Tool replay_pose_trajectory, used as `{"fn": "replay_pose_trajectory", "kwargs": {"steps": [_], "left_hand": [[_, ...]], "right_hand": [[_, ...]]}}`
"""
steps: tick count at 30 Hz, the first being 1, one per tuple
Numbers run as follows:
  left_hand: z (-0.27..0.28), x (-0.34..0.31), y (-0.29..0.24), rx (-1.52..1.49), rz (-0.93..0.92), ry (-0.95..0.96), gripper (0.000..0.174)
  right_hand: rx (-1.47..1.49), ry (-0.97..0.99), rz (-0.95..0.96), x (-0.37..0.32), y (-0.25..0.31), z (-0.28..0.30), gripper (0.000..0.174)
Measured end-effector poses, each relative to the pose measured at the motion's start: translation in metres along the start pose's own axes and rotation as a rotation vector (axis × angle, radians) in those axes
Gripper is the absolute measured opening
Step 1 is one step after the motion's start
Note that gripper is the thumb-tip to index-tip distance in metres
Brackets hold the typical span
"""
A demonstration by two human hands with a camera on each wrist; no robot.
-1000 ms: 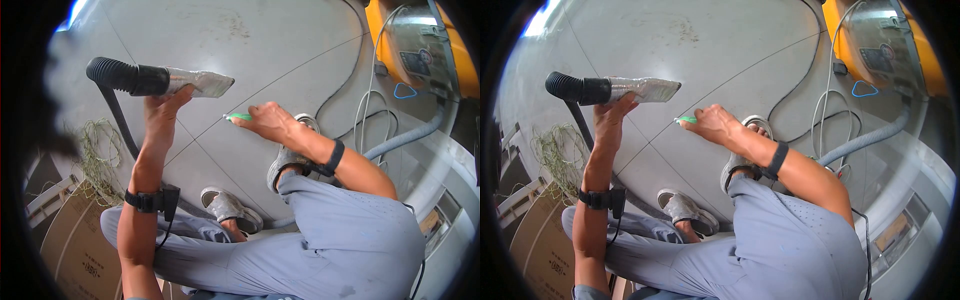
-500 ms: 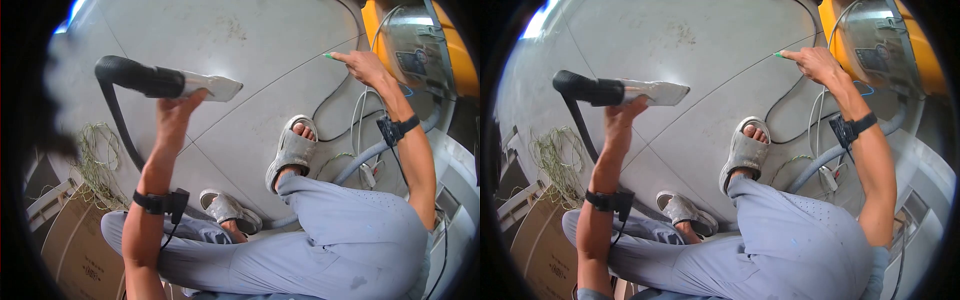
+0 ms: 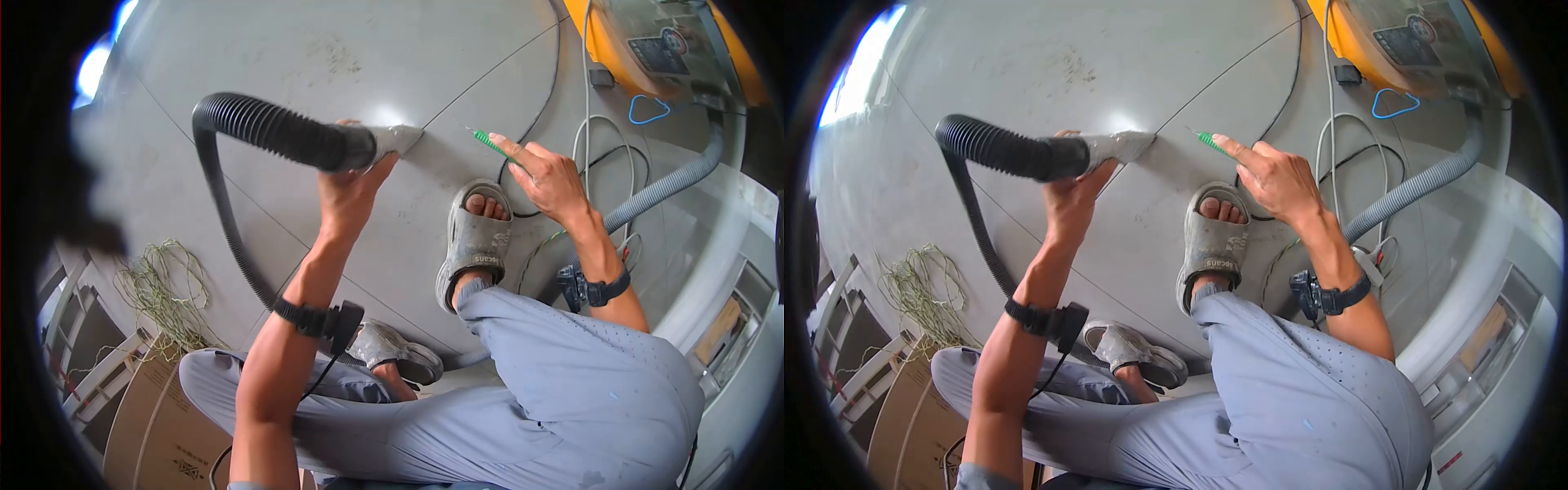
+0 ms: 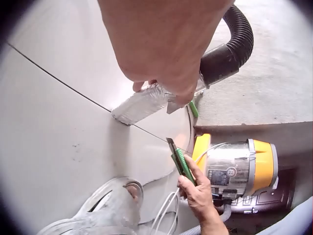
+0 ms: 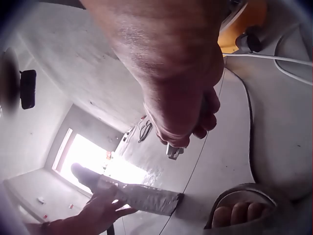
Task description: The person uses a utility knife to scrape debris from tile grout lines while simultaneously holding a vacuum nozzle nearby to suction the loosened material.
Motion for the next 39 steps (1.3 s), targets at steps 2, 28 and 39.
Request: {"fn": "replay_pose_trajectory", "kwargs": {"steps": [2,28,39], "left_hand": [[-0.016,0.019,0.002,0.070,-0.023,0.042,0.036],[0.005,0.032,-0.017,0.174,0.105,0.091,0.029],[0.013,0.031,-0.015,0.168,0.058,0.079,0.021]], "right_hand": [[0.030,-0.007,-0.022,-0.005,-0.003,0.002,0.063],[-0.250,0.101,0.613,0.091,0.032,-0.042,0.037],[-0.471,0.047,0.460,0.080,0.004,-0.002,0.046]]}}
Point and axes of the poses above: each hand's wrist, its own x-axis towards the middle knuckle, its own z-axis out of the back of the hand, y = z × x, the point moved 7 cm from there along x, towards the middle knuckle, and after that the axes turned 7 degrees about -y, right-handed, at the moved point
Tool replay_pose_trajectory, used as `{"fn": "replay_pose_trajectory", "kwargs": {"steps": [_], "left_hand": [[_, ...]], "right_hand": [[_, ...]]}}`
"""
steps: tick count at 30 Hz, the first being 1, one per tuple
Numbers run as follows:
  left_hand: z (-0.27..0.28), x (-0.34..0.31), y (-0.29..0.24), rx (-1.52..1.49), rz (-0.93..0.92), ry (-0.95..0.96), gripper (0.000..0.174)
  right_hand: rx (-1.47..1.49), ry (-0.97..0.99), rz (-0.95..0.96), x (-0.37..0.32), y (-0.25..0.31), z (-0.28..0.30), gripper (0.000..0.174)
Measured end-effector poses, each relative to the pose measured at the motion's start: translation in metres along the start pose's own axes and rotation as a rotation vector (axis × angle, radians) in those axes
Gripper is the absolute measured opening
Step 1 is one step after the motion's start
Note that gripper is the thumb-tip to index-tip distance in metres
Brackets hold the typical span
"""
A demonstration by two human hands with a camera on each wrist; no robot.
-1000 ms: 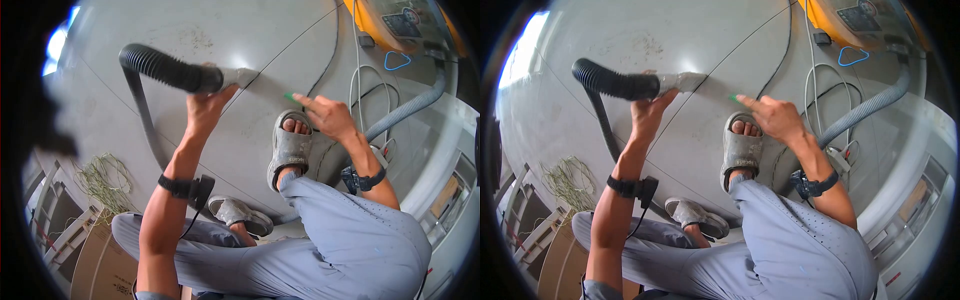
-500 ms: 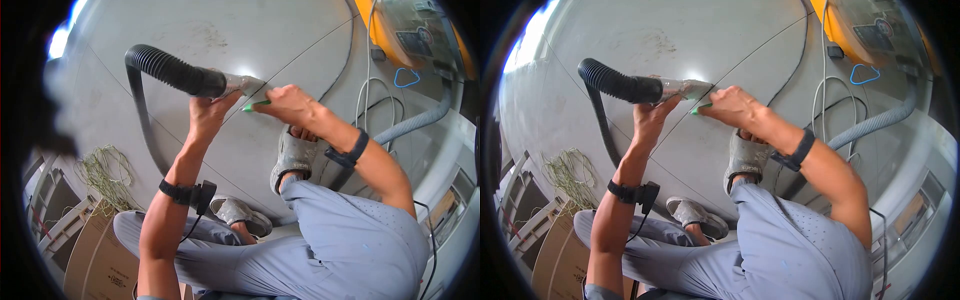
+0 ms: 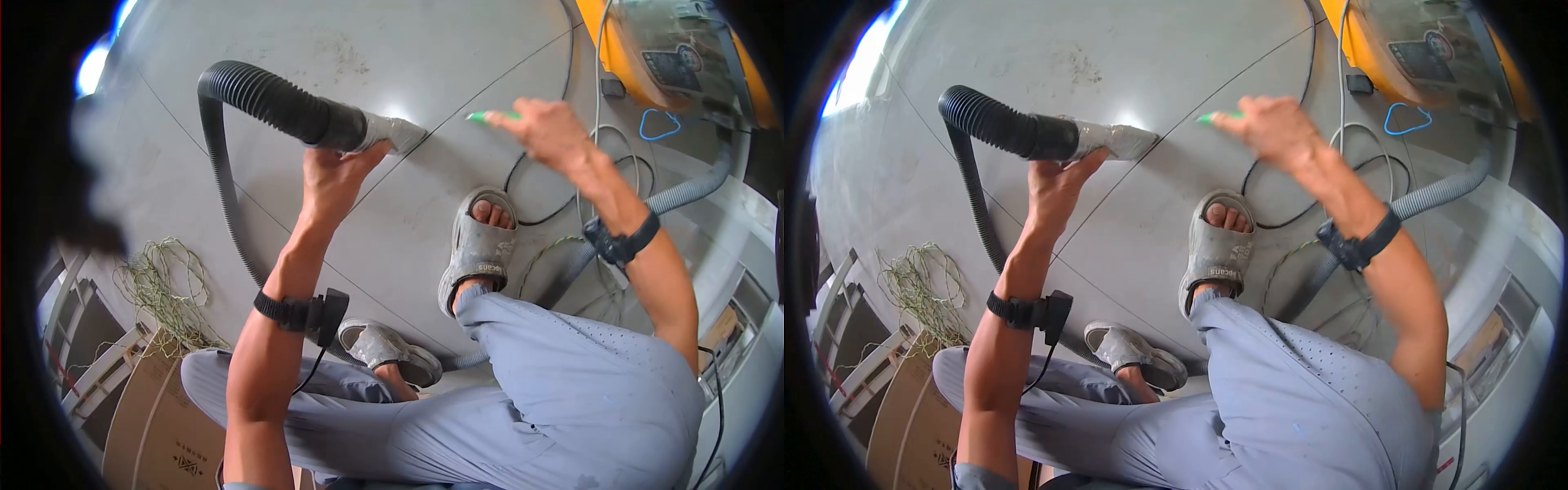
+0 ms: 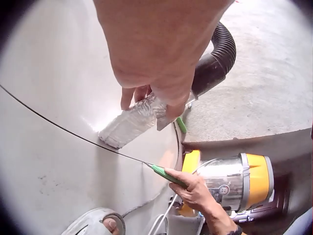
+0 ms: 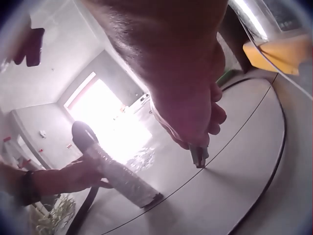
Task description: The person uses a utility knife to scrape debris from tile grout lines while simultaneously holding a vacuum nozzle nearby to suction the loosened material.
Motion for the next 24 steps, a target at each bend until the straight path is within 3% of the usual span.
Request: {"fn": "replay_pose_trajectory", "kwargs": {"steps": [2,5,8,10,14,18,20,24], "left_hand": [[0.005,-0.011,0.003,-0.013,0.047,0.064,0.030],[0.013,-0.035,0.002,0.030,0.068,0.028,0.030],[0.003,-0.029,0.011,-0.006,0.040,-0.025,0.031],[-0.020,-0.012,0.008,-0.043,-0.040,0.022,0.031],[-0.071,0.027,0.002,-0.035,-0.002,0.055,0.030],[-0.121,0.067,-0.010,-0.074,-0.116,0.022,0.038],[-0.129,0.077,-0.014,-0.152,-0.119,0.028,0.045],[-0.097,0.053,-0.015,-0.006,-0.047,0.036,0.027]], "right_hand": [[0.067,-0.004,0.037,-0.007,0.039,-0.005,0.044],[0.264,-0.055,0.007,-0.026,0.072,-0.005,0.047],[0.350,0.013,-0.158,-0.056,0.074,0.000,0.046],[0.459,-0.073,-0.257,-0.081,0.071,-0.003,0.046],[0.411,-0.086,-0.374,-0.108,0.068,0.006,0.046],[0.389,-0.113,-0.435,-0.117,0.060,0.009,0.050],[0.384,-0.117,-0.465,-0.118,0.051,0.005,0.050],[0.477,-0.161,-0.584,-0.120,0.014,-0.009,0.048]]}}
Point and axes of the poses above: each hand's wrist, its own x-axis towards the middle knuckle, its own z-axis out of the back of the hand, y = z × x, the point moved 7 cm from there along x, towards the middle knuckle, and after that the axes turned 7 degrees about -y, right-handed, at the moved point
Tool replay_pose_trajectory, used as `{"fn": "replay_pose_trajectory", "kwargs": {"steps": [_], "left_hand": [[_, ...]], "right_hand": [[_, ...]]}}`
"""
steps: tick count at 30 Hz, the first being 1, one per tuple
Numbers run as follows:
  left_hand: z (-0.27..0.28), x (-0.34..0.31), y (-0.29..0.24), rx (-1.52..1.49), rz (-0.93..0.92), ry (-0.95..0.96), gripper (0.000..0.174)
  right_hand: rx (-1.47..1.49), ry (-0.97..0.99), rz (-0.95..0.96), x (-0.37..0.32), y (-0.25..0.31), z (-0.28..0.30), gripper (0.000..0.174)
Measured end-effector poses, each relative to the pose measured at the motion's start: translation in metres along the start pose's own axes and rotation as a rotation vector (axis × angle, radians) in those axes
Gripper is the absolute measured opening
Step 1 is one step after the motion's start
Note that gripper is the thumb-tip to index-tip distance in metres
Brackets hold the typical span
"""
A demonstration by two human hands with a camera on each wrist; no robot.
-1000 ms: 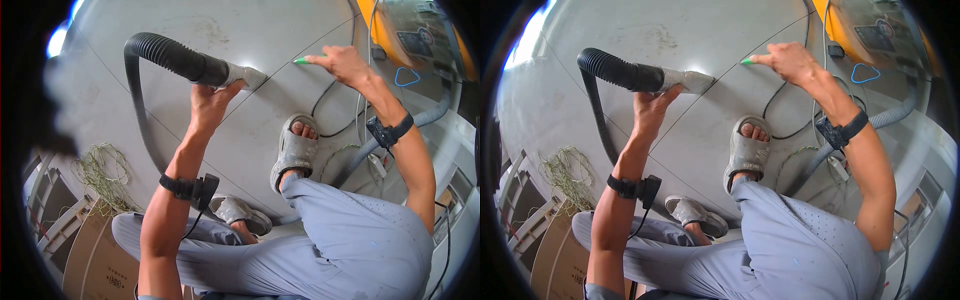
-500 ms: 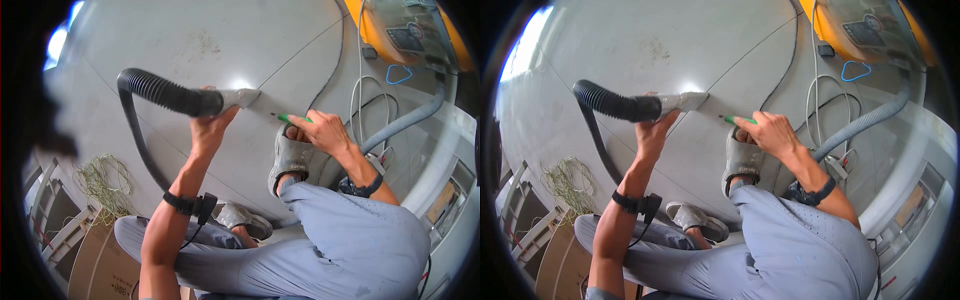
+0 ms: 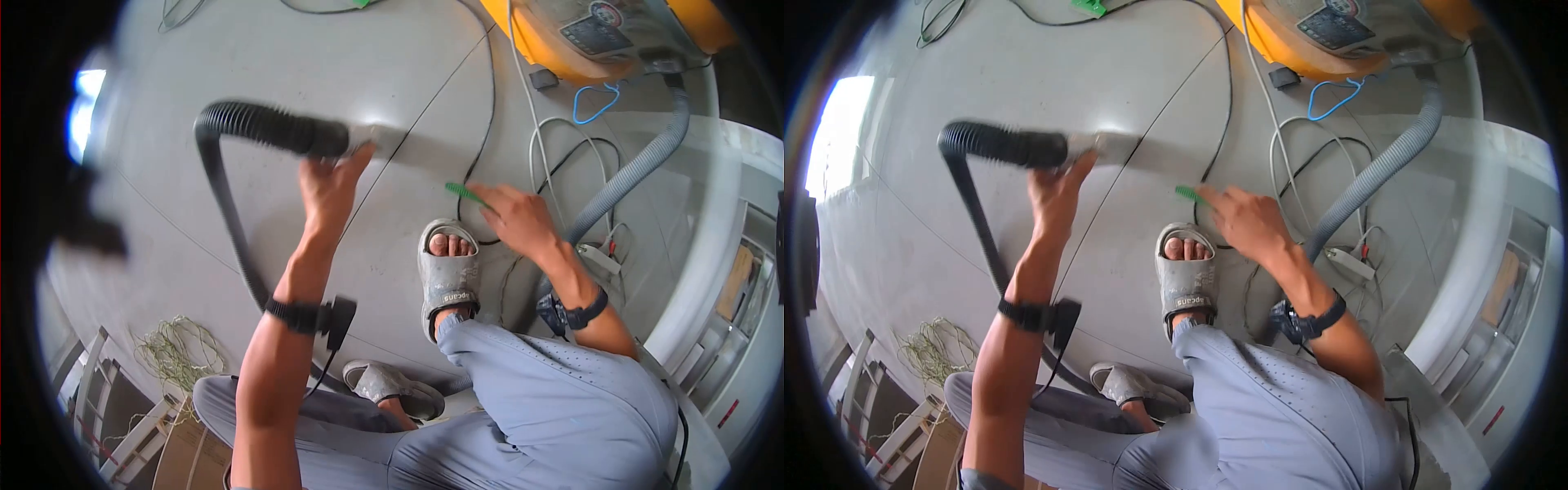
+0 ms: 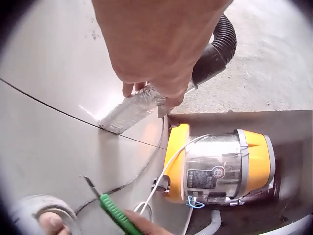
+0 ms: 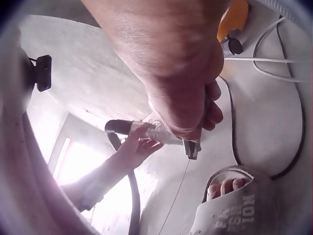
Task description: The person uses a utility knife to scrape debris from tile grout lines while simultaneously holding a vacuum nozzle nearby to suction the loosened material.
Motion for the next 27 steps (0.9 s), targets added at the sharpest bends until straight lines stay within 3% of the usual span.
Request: {"fn": "replay_pose_trajectory", "kwargs": {"steps": [1,3,4,6,8,11,16,20,21,23,25,27], "left_hand": [[0.010,-0.011,0.000,-0.002,0.007,-0.006,0.024],[0.022,-0.027,0.003,-0.018,0.039,-0.046,0.022],[0.026,-0.031,0.007,-0.024,0.073,-0.080,0.023],[0.023,-0.026,0.005,-0.035,0.026,-0.064,0.023],[0.009,-0.017,0.005,-0.056,0.102,-0.034,0.029],[-0.025,0.011,-0.005,-0.083,0.014,-0.016,0.017],[-0.077,0.050,-0.005,-0.113,-0.003,0.010,0.028],[-0.089,0.066,-0.011,-0.107,-0.036,-0.042,0.030],[-0.090,0.068,-0.014,-0.104,-0.032,-0.041,0.030],[-0.087,0.066,-0.015,-0.071,0.053,0.003,0.029],[-0.078,0.057,-0.011,-0.032,0.081,0.009,0.025],[-0.065,0.047,-0.014,0.007,0.101,0.006,0.022]], "right_hand": [[-0.013,-0.007,-0.004,0.008,-0.010,-0.001,0.048],[0.341,-0.080,-0.294,0.032,-0.048,0.000,0.047],[0.326,-0.090,-0.293,0.048,-0.053,0.008,0.047],[0.777,-0.059,-0.626,0.072,-0.076,0.006,0.051],[0.775,-0.080,-0.633,0.104,-0.094,0.009,0.053],[0.732,-0.109,-0.665,0.145,-0.116,0.007,0.056],[0.656,-0.110,-0.773,0.179,-0.130,0.013,0.058],[0.520,-0.068,-0.766,0.191,-0.129,0.005,0.059],[0.380,0.020,-0.755,0.191,-0.115,0.007,0.057],[0.116,0.025,-0.552,0.185,-0.106,-0.027,0.051],[0.261,0.239,-0.401,0.166,-0.065,-0.035,0.051],[0.323,0.160,-0.448,0.150,-0.044,-0.034,0.054]]}}
Point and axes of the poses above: each hand's wrist, its own x-axis towards the middle knuckle, its own z-axis out of the back of the hand, y = z × x, the point moved 7 cm from there along x, towards the middle knuckle, and after that the axes turned 7 degrees about -y, right-handed, at the moved point
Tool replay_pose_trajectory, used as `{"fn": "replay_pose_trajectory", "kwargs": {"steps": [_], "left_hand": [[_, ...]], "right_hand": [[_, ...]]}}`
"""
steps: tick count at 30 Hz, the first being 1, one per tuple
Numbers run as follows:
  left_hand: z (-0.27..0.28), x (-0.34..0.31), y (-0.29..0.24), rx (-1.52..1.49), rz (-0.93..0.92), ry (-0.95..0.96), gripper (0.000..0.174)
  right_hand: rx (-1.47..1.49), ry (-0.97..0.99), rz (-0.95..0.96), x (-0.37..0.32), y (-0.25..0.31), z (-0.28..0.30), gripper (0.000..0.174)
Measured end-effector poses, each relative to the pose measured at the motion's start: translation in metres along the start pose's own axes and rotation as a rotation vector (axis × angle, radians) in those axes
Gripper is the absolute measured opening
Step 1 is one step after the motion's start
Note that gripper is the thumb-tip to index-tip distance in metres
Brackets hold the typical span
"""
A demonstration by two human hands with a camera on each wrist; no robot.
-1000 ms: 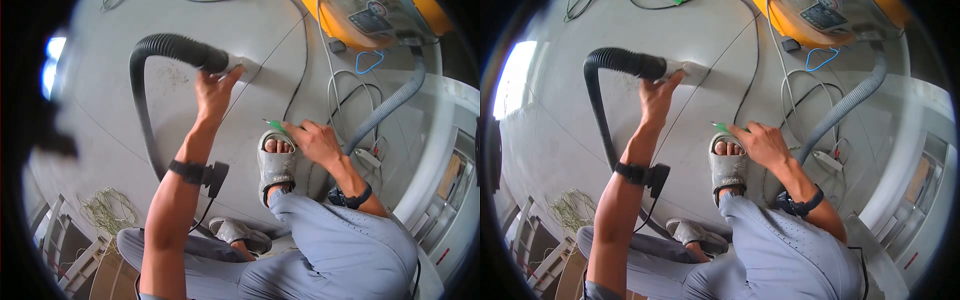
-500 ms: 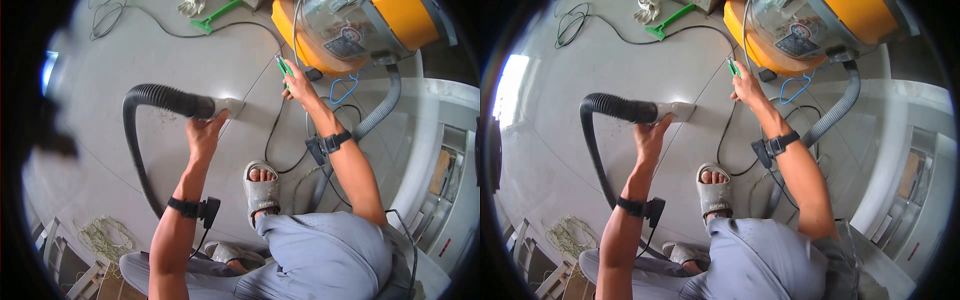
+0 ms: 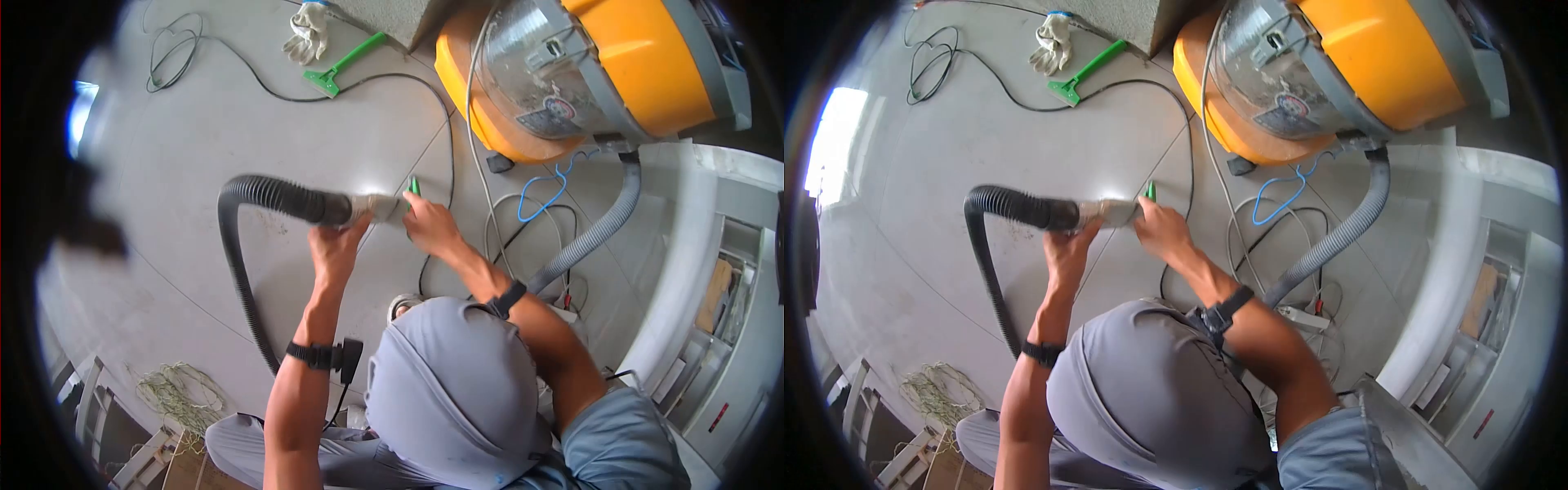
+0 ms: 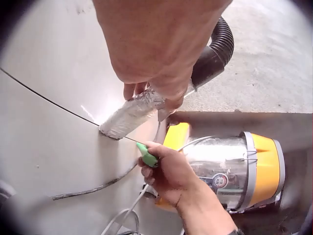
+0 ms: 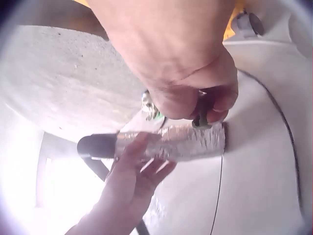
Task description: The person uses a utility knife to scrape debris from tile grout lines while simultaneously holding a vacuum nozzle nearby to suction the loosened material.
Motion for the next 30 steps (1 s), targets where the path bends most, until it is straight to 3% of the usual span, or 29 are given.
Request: {"fn": "replay_pose_trajectory", "kwargs": {"steps": [3,5,8,10,15,19,21,23,26,30], "left_hand": [[0.020,-0.012,0.002,0.119,0.066,-0.101,0.024],[0.023,-0.014,0.000,0.000,0.004,-0.153,0.022],[0.007,0.002,-0.008,0.151,-0.008,-0.138,0.023],[-0.010,0.017,-0.015,0.117,0.017,-0.110,0.024],[-0.035,0.035,-0.017,0.008,-0.015,-0.055,0.023],[-0.031,0.032,-0.022,0.077,-0.004,-0.075,0.021],[-0.028,0.031,-0.019,0.008,0.014,-0.074,0.021],[-0.025,0.031,-0.023,0.052,0.041,-0.072,0.022],[-0.021,0.032,-0.025,0.040,-0.004,-0.032,0.031],[-0.036,0.046,-0.026,0.097,0.007,0.025,0.031]], "right_hand": [[0.077,-0.120,-0.025,-0.003,-0.006,0.008,0.052],[0.091,-0.075,-0.068,0.018,-0.014,0.021,0.059],[0.033,-0.197,-0.150,0.052,-0.016,0.062,0.058],[0.001,-0.270,-0.182,0.073,-0.027,0.077,0.067],[-0.080,-0.246,-0.267,0.077,-0.033,0.091,0.062],[-0.042,-0.219,-0.201,0.057,-0.034,0.074,0.058],[0.001,-0.031,-0.119,0.048,-0.038,0.061,0.061],[-0.015,-0.017,-0.046,0.039,-0.028,0.078,0.070],[0.148,-0.225,0.180,0.059,-0.034,0.112,0.061],[0.045,-0.409,0.312,0.077,-0.070,0.141,0.059]]}}
Point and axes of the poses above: each hand's wrist, its own x-axis towards the middle knuckle, its own z-axis out of the back of the hand, y = z × x, the point moved 7 cm from there along x, towards the middle knuckle, and after that the axes turned 7 degrees about -y, right-handed, at the moved point
